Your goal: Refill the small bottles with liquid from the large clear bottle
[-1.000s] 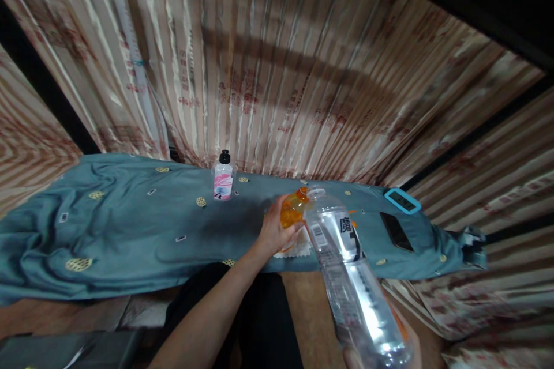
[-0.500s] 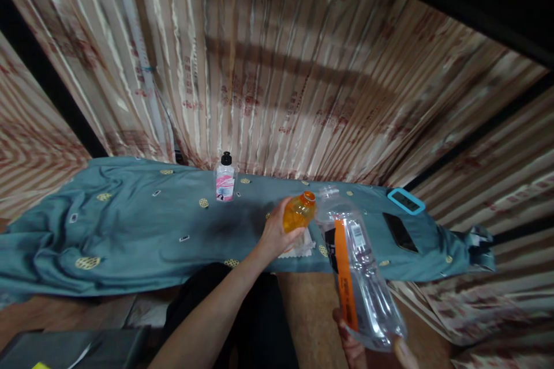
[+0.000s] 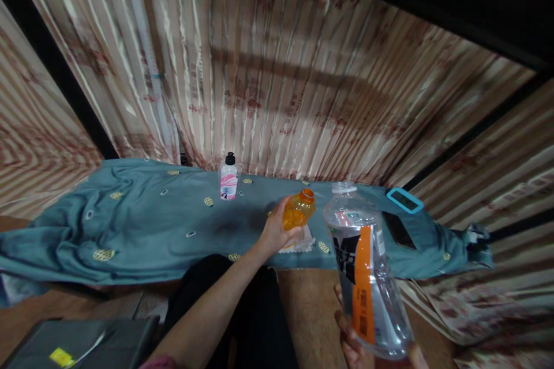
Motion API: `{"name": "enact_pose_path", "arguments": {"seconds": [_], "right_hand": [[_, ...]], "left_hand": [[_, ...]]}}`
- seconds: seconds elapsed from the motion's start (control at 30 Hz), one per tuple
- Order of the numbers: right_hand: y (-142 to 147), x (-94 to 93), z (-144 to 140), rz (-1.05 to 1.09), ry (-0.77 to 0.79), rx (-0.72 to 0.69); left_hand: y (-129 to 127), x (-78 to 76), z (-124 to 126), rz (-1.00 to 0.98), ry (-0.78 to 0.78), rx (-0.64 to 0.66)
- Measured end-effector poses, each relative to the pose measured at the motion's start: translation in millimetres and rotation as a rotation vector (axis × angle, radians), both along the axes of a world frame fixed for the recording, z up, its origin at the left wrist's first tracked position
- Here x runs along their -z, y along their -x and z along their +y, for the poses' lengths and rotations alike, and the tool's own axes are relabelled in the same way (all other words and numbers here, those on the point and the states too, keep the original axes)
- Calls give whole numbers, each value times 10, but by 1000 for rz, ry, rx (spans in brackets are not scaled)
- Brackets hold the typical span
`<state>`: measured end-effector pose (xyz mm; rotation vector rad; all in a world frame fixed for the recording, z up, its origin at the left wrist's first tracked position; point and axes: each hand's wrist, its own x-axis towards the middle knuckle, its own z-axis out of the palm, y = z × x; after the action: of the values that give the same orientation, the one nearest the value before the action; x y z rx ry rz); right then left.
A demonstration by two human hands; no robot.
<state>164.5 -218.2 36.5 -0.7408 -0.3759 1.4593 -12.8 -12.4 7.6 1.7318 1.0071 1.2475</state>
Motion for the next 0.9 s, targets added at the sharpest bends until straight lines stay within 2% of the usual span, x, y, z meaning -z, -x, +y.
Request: {"name": "enact_pose_path", "arguments": {"seconds": [0.1, 0.2, 0.37, 0.47, 0.57, 0.63, 0.77, 0.83, 0.9], "right_hand": [[42, -52, -8, 133, 87, 60], [117, -114, -1, 158, 96, 105], [175, -118, 24, 168, 118, 44], [184, -47, 70, 185, 139, -22], [218, 74, 158, 176, 130, -78], [269, 173, 244, 172, 110, -100], [459, 342, 465, 161, 37, -115], [586, 385, 577, 153, 1, -134], [714, 407, 671, 152, -36, -168]], "left_hand": [[41, 28, 13, 5, 13, 32], [51, 39, 21, -25, 18, 33], [87, -19, 10, -72, 26, -11], [195, -113, -24, -137, 17, -56], [320, -236, -83, -294, 53, -90], [378, -318, -139, -429, 81, -42], [439, -483, -278, -721, 187, 142], [484, -588, -337, -808, 218, 167], [561, -709, -373, -812, 216, 142]]}}
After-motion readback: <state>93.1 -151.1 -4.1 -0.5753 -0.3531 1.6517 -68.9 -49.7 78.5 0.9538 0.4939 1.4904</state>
